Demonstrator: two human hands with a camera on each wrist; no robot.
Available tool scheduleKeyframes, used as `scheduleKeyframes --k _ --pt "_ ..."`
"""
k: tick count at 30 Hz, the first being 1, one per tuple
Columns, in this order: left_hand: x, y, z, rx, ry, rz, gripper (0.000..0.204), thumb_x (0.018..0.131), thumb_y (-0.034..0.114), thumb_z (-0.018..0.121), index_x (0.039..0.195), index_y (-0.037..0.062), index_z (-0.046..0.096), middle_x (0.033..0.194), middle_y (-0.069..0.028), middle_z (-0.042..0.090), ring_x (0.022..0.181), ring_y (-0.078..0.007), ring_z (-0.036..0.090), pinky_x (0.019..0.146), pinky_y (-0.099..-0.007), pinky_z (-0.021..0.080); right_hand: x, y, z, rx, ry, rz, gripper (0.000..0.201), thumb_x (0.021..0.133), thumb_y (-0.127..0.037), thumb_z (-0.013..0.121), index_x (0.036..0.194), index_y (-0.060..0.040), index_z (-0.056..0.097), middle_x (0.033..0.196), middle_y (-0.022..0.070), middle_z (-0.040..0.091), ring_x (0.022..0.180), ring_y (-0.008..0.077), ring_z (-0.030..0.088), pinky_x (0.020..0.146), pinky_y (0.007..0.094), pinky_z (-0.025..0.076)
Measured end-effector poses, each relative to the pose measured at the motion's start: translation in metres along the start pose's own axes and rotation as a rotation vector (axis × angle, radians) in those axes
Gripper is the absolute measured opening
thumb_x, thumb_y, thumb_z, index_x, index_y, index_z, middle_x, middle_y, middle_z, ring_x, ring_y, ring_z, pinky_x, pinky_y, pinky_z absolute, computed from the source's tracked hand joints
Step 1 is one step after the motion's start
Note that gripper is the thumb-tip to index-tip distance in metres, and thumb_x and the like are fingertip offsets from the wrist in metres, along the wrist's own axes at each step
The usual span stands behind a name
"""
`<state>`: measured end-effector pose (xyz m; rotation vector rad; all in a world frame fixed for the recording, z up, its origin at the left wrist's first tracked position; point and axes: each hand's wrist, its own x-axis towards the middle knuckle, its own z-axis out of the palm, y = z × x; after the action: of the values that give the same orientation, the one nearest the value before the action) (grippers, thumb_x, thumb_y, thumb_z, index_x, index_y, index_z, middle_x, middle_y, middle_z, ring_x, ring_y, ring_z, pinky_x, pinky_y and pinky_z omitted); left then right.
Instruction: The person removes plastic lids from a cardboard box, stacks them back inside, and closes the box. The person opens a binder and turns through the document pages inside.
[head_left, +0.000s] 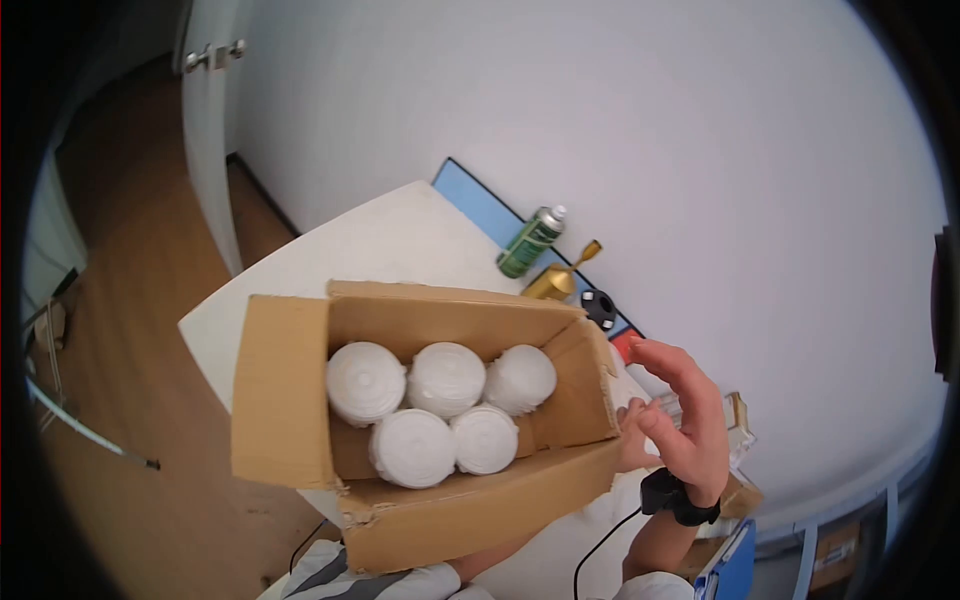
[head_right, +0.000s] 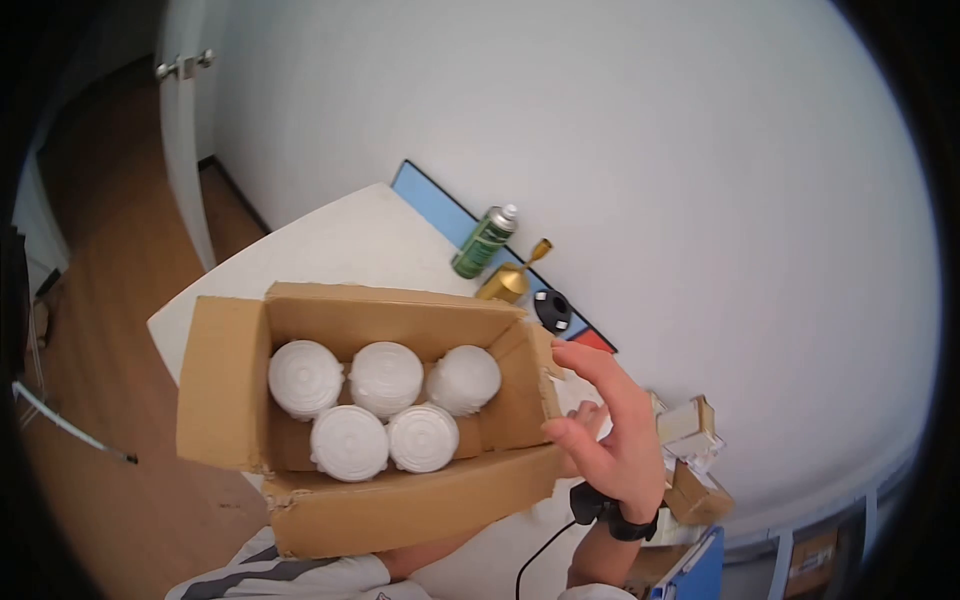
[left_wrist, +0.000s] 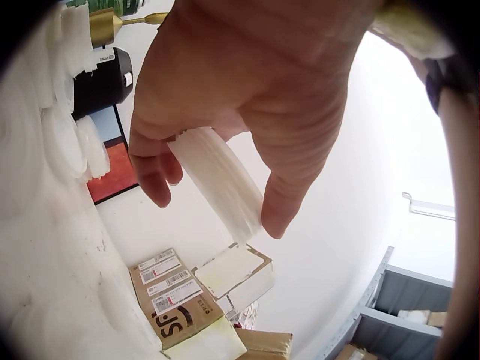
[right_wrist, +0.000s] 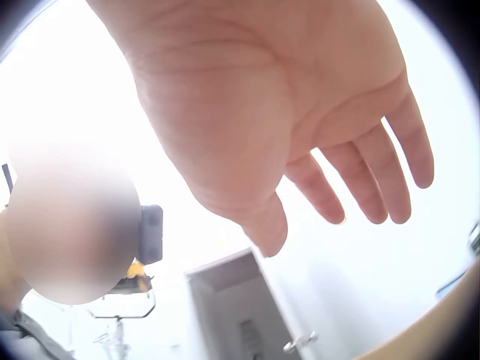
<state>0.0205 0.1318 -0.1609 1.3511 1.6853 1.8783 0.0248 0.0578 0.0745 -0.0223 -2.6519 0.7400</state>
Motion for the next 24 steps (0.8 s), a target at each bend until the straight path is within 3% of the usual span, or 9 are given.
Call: scheduleKeyframes --k 4,7,10,14,15,18,22,23,24 --pt "0.006 0.049 0.004 -0.068 -0.177 0.239 0.102 0.067 0.02 0.092 0.151 0.0019 0.037 0.144 -0.0199 0.046 0.129 -0.0415 0.047 0.108 -0.0483 0.042 -0.108 0.094 -0.038 -0.26 0.511 0.618 0.049 0.093 -0.023 0.074 0.131 0.0031 0.058 0.125 0.0197 0.068 0.116 0.0293 0.066 0.1 0.0392 0.051" --pt "-0.002 0.059 0.025 -0.08 -0.22 0.31 0.105 0.066 0.022 0.092 0.152 0.0009 0.035 0.145 -0.0201 0.045 0.13 -0.0417 0.047 0.108 -0.0488 0.044 -0.18 0.167 -0.03 -0.347 0.524 0.703 0.044 0.094 -0.02 0.072 0.129 0.0032 0.058 0.119 0.02 0.067 0.105 0.0276 0.067 0.092 0.0362 0.052" --pt "-0.016 0.054 0.029 -0.071 -0.241 0.309 0.106 0.069 0.027 0.09 0.153 -0.0005 0.032 0.146 -0.021 0.045 0.13 -0.0427 0.048 0.107 -0.05 0.045 -0.219 0.194 -0.033 -0.005 0.612 0.659 0.036 0.095 -0.014 0.07 0.125 0.0026 0.059 0.111 0.0148 0.067 0.1 0.0215 0.065 0.09 0.0337 0.052" --pt "-0.03 0.041 0.039 -0.008 -0.195 0.133 0.106 0.078 0.042 0.085 0.156 -0.0026 0.027 0.137 -0.0267 0.049 0.125 -0.0456 0.051 0.107 -0.0488 0.044 -0.228 0.191 -0.068 -0.159 0.9 0.581 0.026 0.096 -0.009 0.065 0.119 0.0019 0.059 0.11 0.0099 0.063 0.098 0.017 0.061 0.089 0.0313 0.051" --pt "-0.032 0.038 0.038 0.246 -0.481 0.081 0.099 0.076 0.044 0.085 0.151 0.0 0.038 0.134 -0.0252 0.051 0.122 -0.0439 0.053 0.102 -0.0518 0.046 -0.21 0.179 -0.073 -0.009 0.994 0.521 0.03 0.097 -0.008 0.063 0.124 0.0017 0.056 0.114 0.0101 0.062 0.101 0.0168 0.062 0.09 0.0304 0.051" --pt "-0.047 0.042 0.034 0.756 -0.996 0.127 0.091 0.062 0.049 0.091 0.136 0.0061 0.059 0.131 -0.0197 0.053 0.121 -0.0398 0.052 0.093 -0.0592 0.048 -0.134 0.111 -0.066 0.233 0.9 0.434 0.036 0.096 -0.005 0.063 0.13 0.0009 0.052 0.117 0.0094 0.061 0.103 0.0156 0.062 0.092 0.0291 0.051" --pt "-0.069 0.043 0.057 0.823 -0.916 -0.009 0.083 0.043 0.046 0.101 0.114 0.0102 0.078 0.138 -0.0149 0.054 0.13 -0.0401 0.049 0.099 -0.0567 0.047 -0.028 0.042 -0.016 0.509 0.098 0.296 0.046 0.091 0.002 0.068 0.134 -0.0001 0.049 0.115 0.0087 0.062 0.102 0.014 0.063 0.087 0.0289 0.054" --pt "-0.068 0.045 0.057 0.936 -0.994 0.058 0.059 0.063 0.04 0.093 0.111 0.0091 0.079 0.135 -0.0153 0.059 0.129 -0.0402 0.051 0.097 -0.0587 0.046 -0.005 0.032 -0.004 0.485 -0.045 0.329 0.045 0.091 0.0 0.068 0.132 0.0004 0.05 0.113 0.0082 0.061 0.101 0.0144 0.065 0.087 0.0288 0.054" --pt "-0.07 0.041 0.06 0.929 -0.985 0.058 0.059 0.063 0.04 0.093 0.111 0.0091 0.079 0.135 -0.0153 0.059 0.129 -0.0402 0.051 0.097 -0.0587 0.046 0.016 0.024 0.012 0.492 -0.145 0.333 0.043 0.093 -0.003 0.069 0.13 0.0006 0.05 0.111 0.0082 0.061 0.1 0.0146 0.065 0.086 0.0294 0.055"
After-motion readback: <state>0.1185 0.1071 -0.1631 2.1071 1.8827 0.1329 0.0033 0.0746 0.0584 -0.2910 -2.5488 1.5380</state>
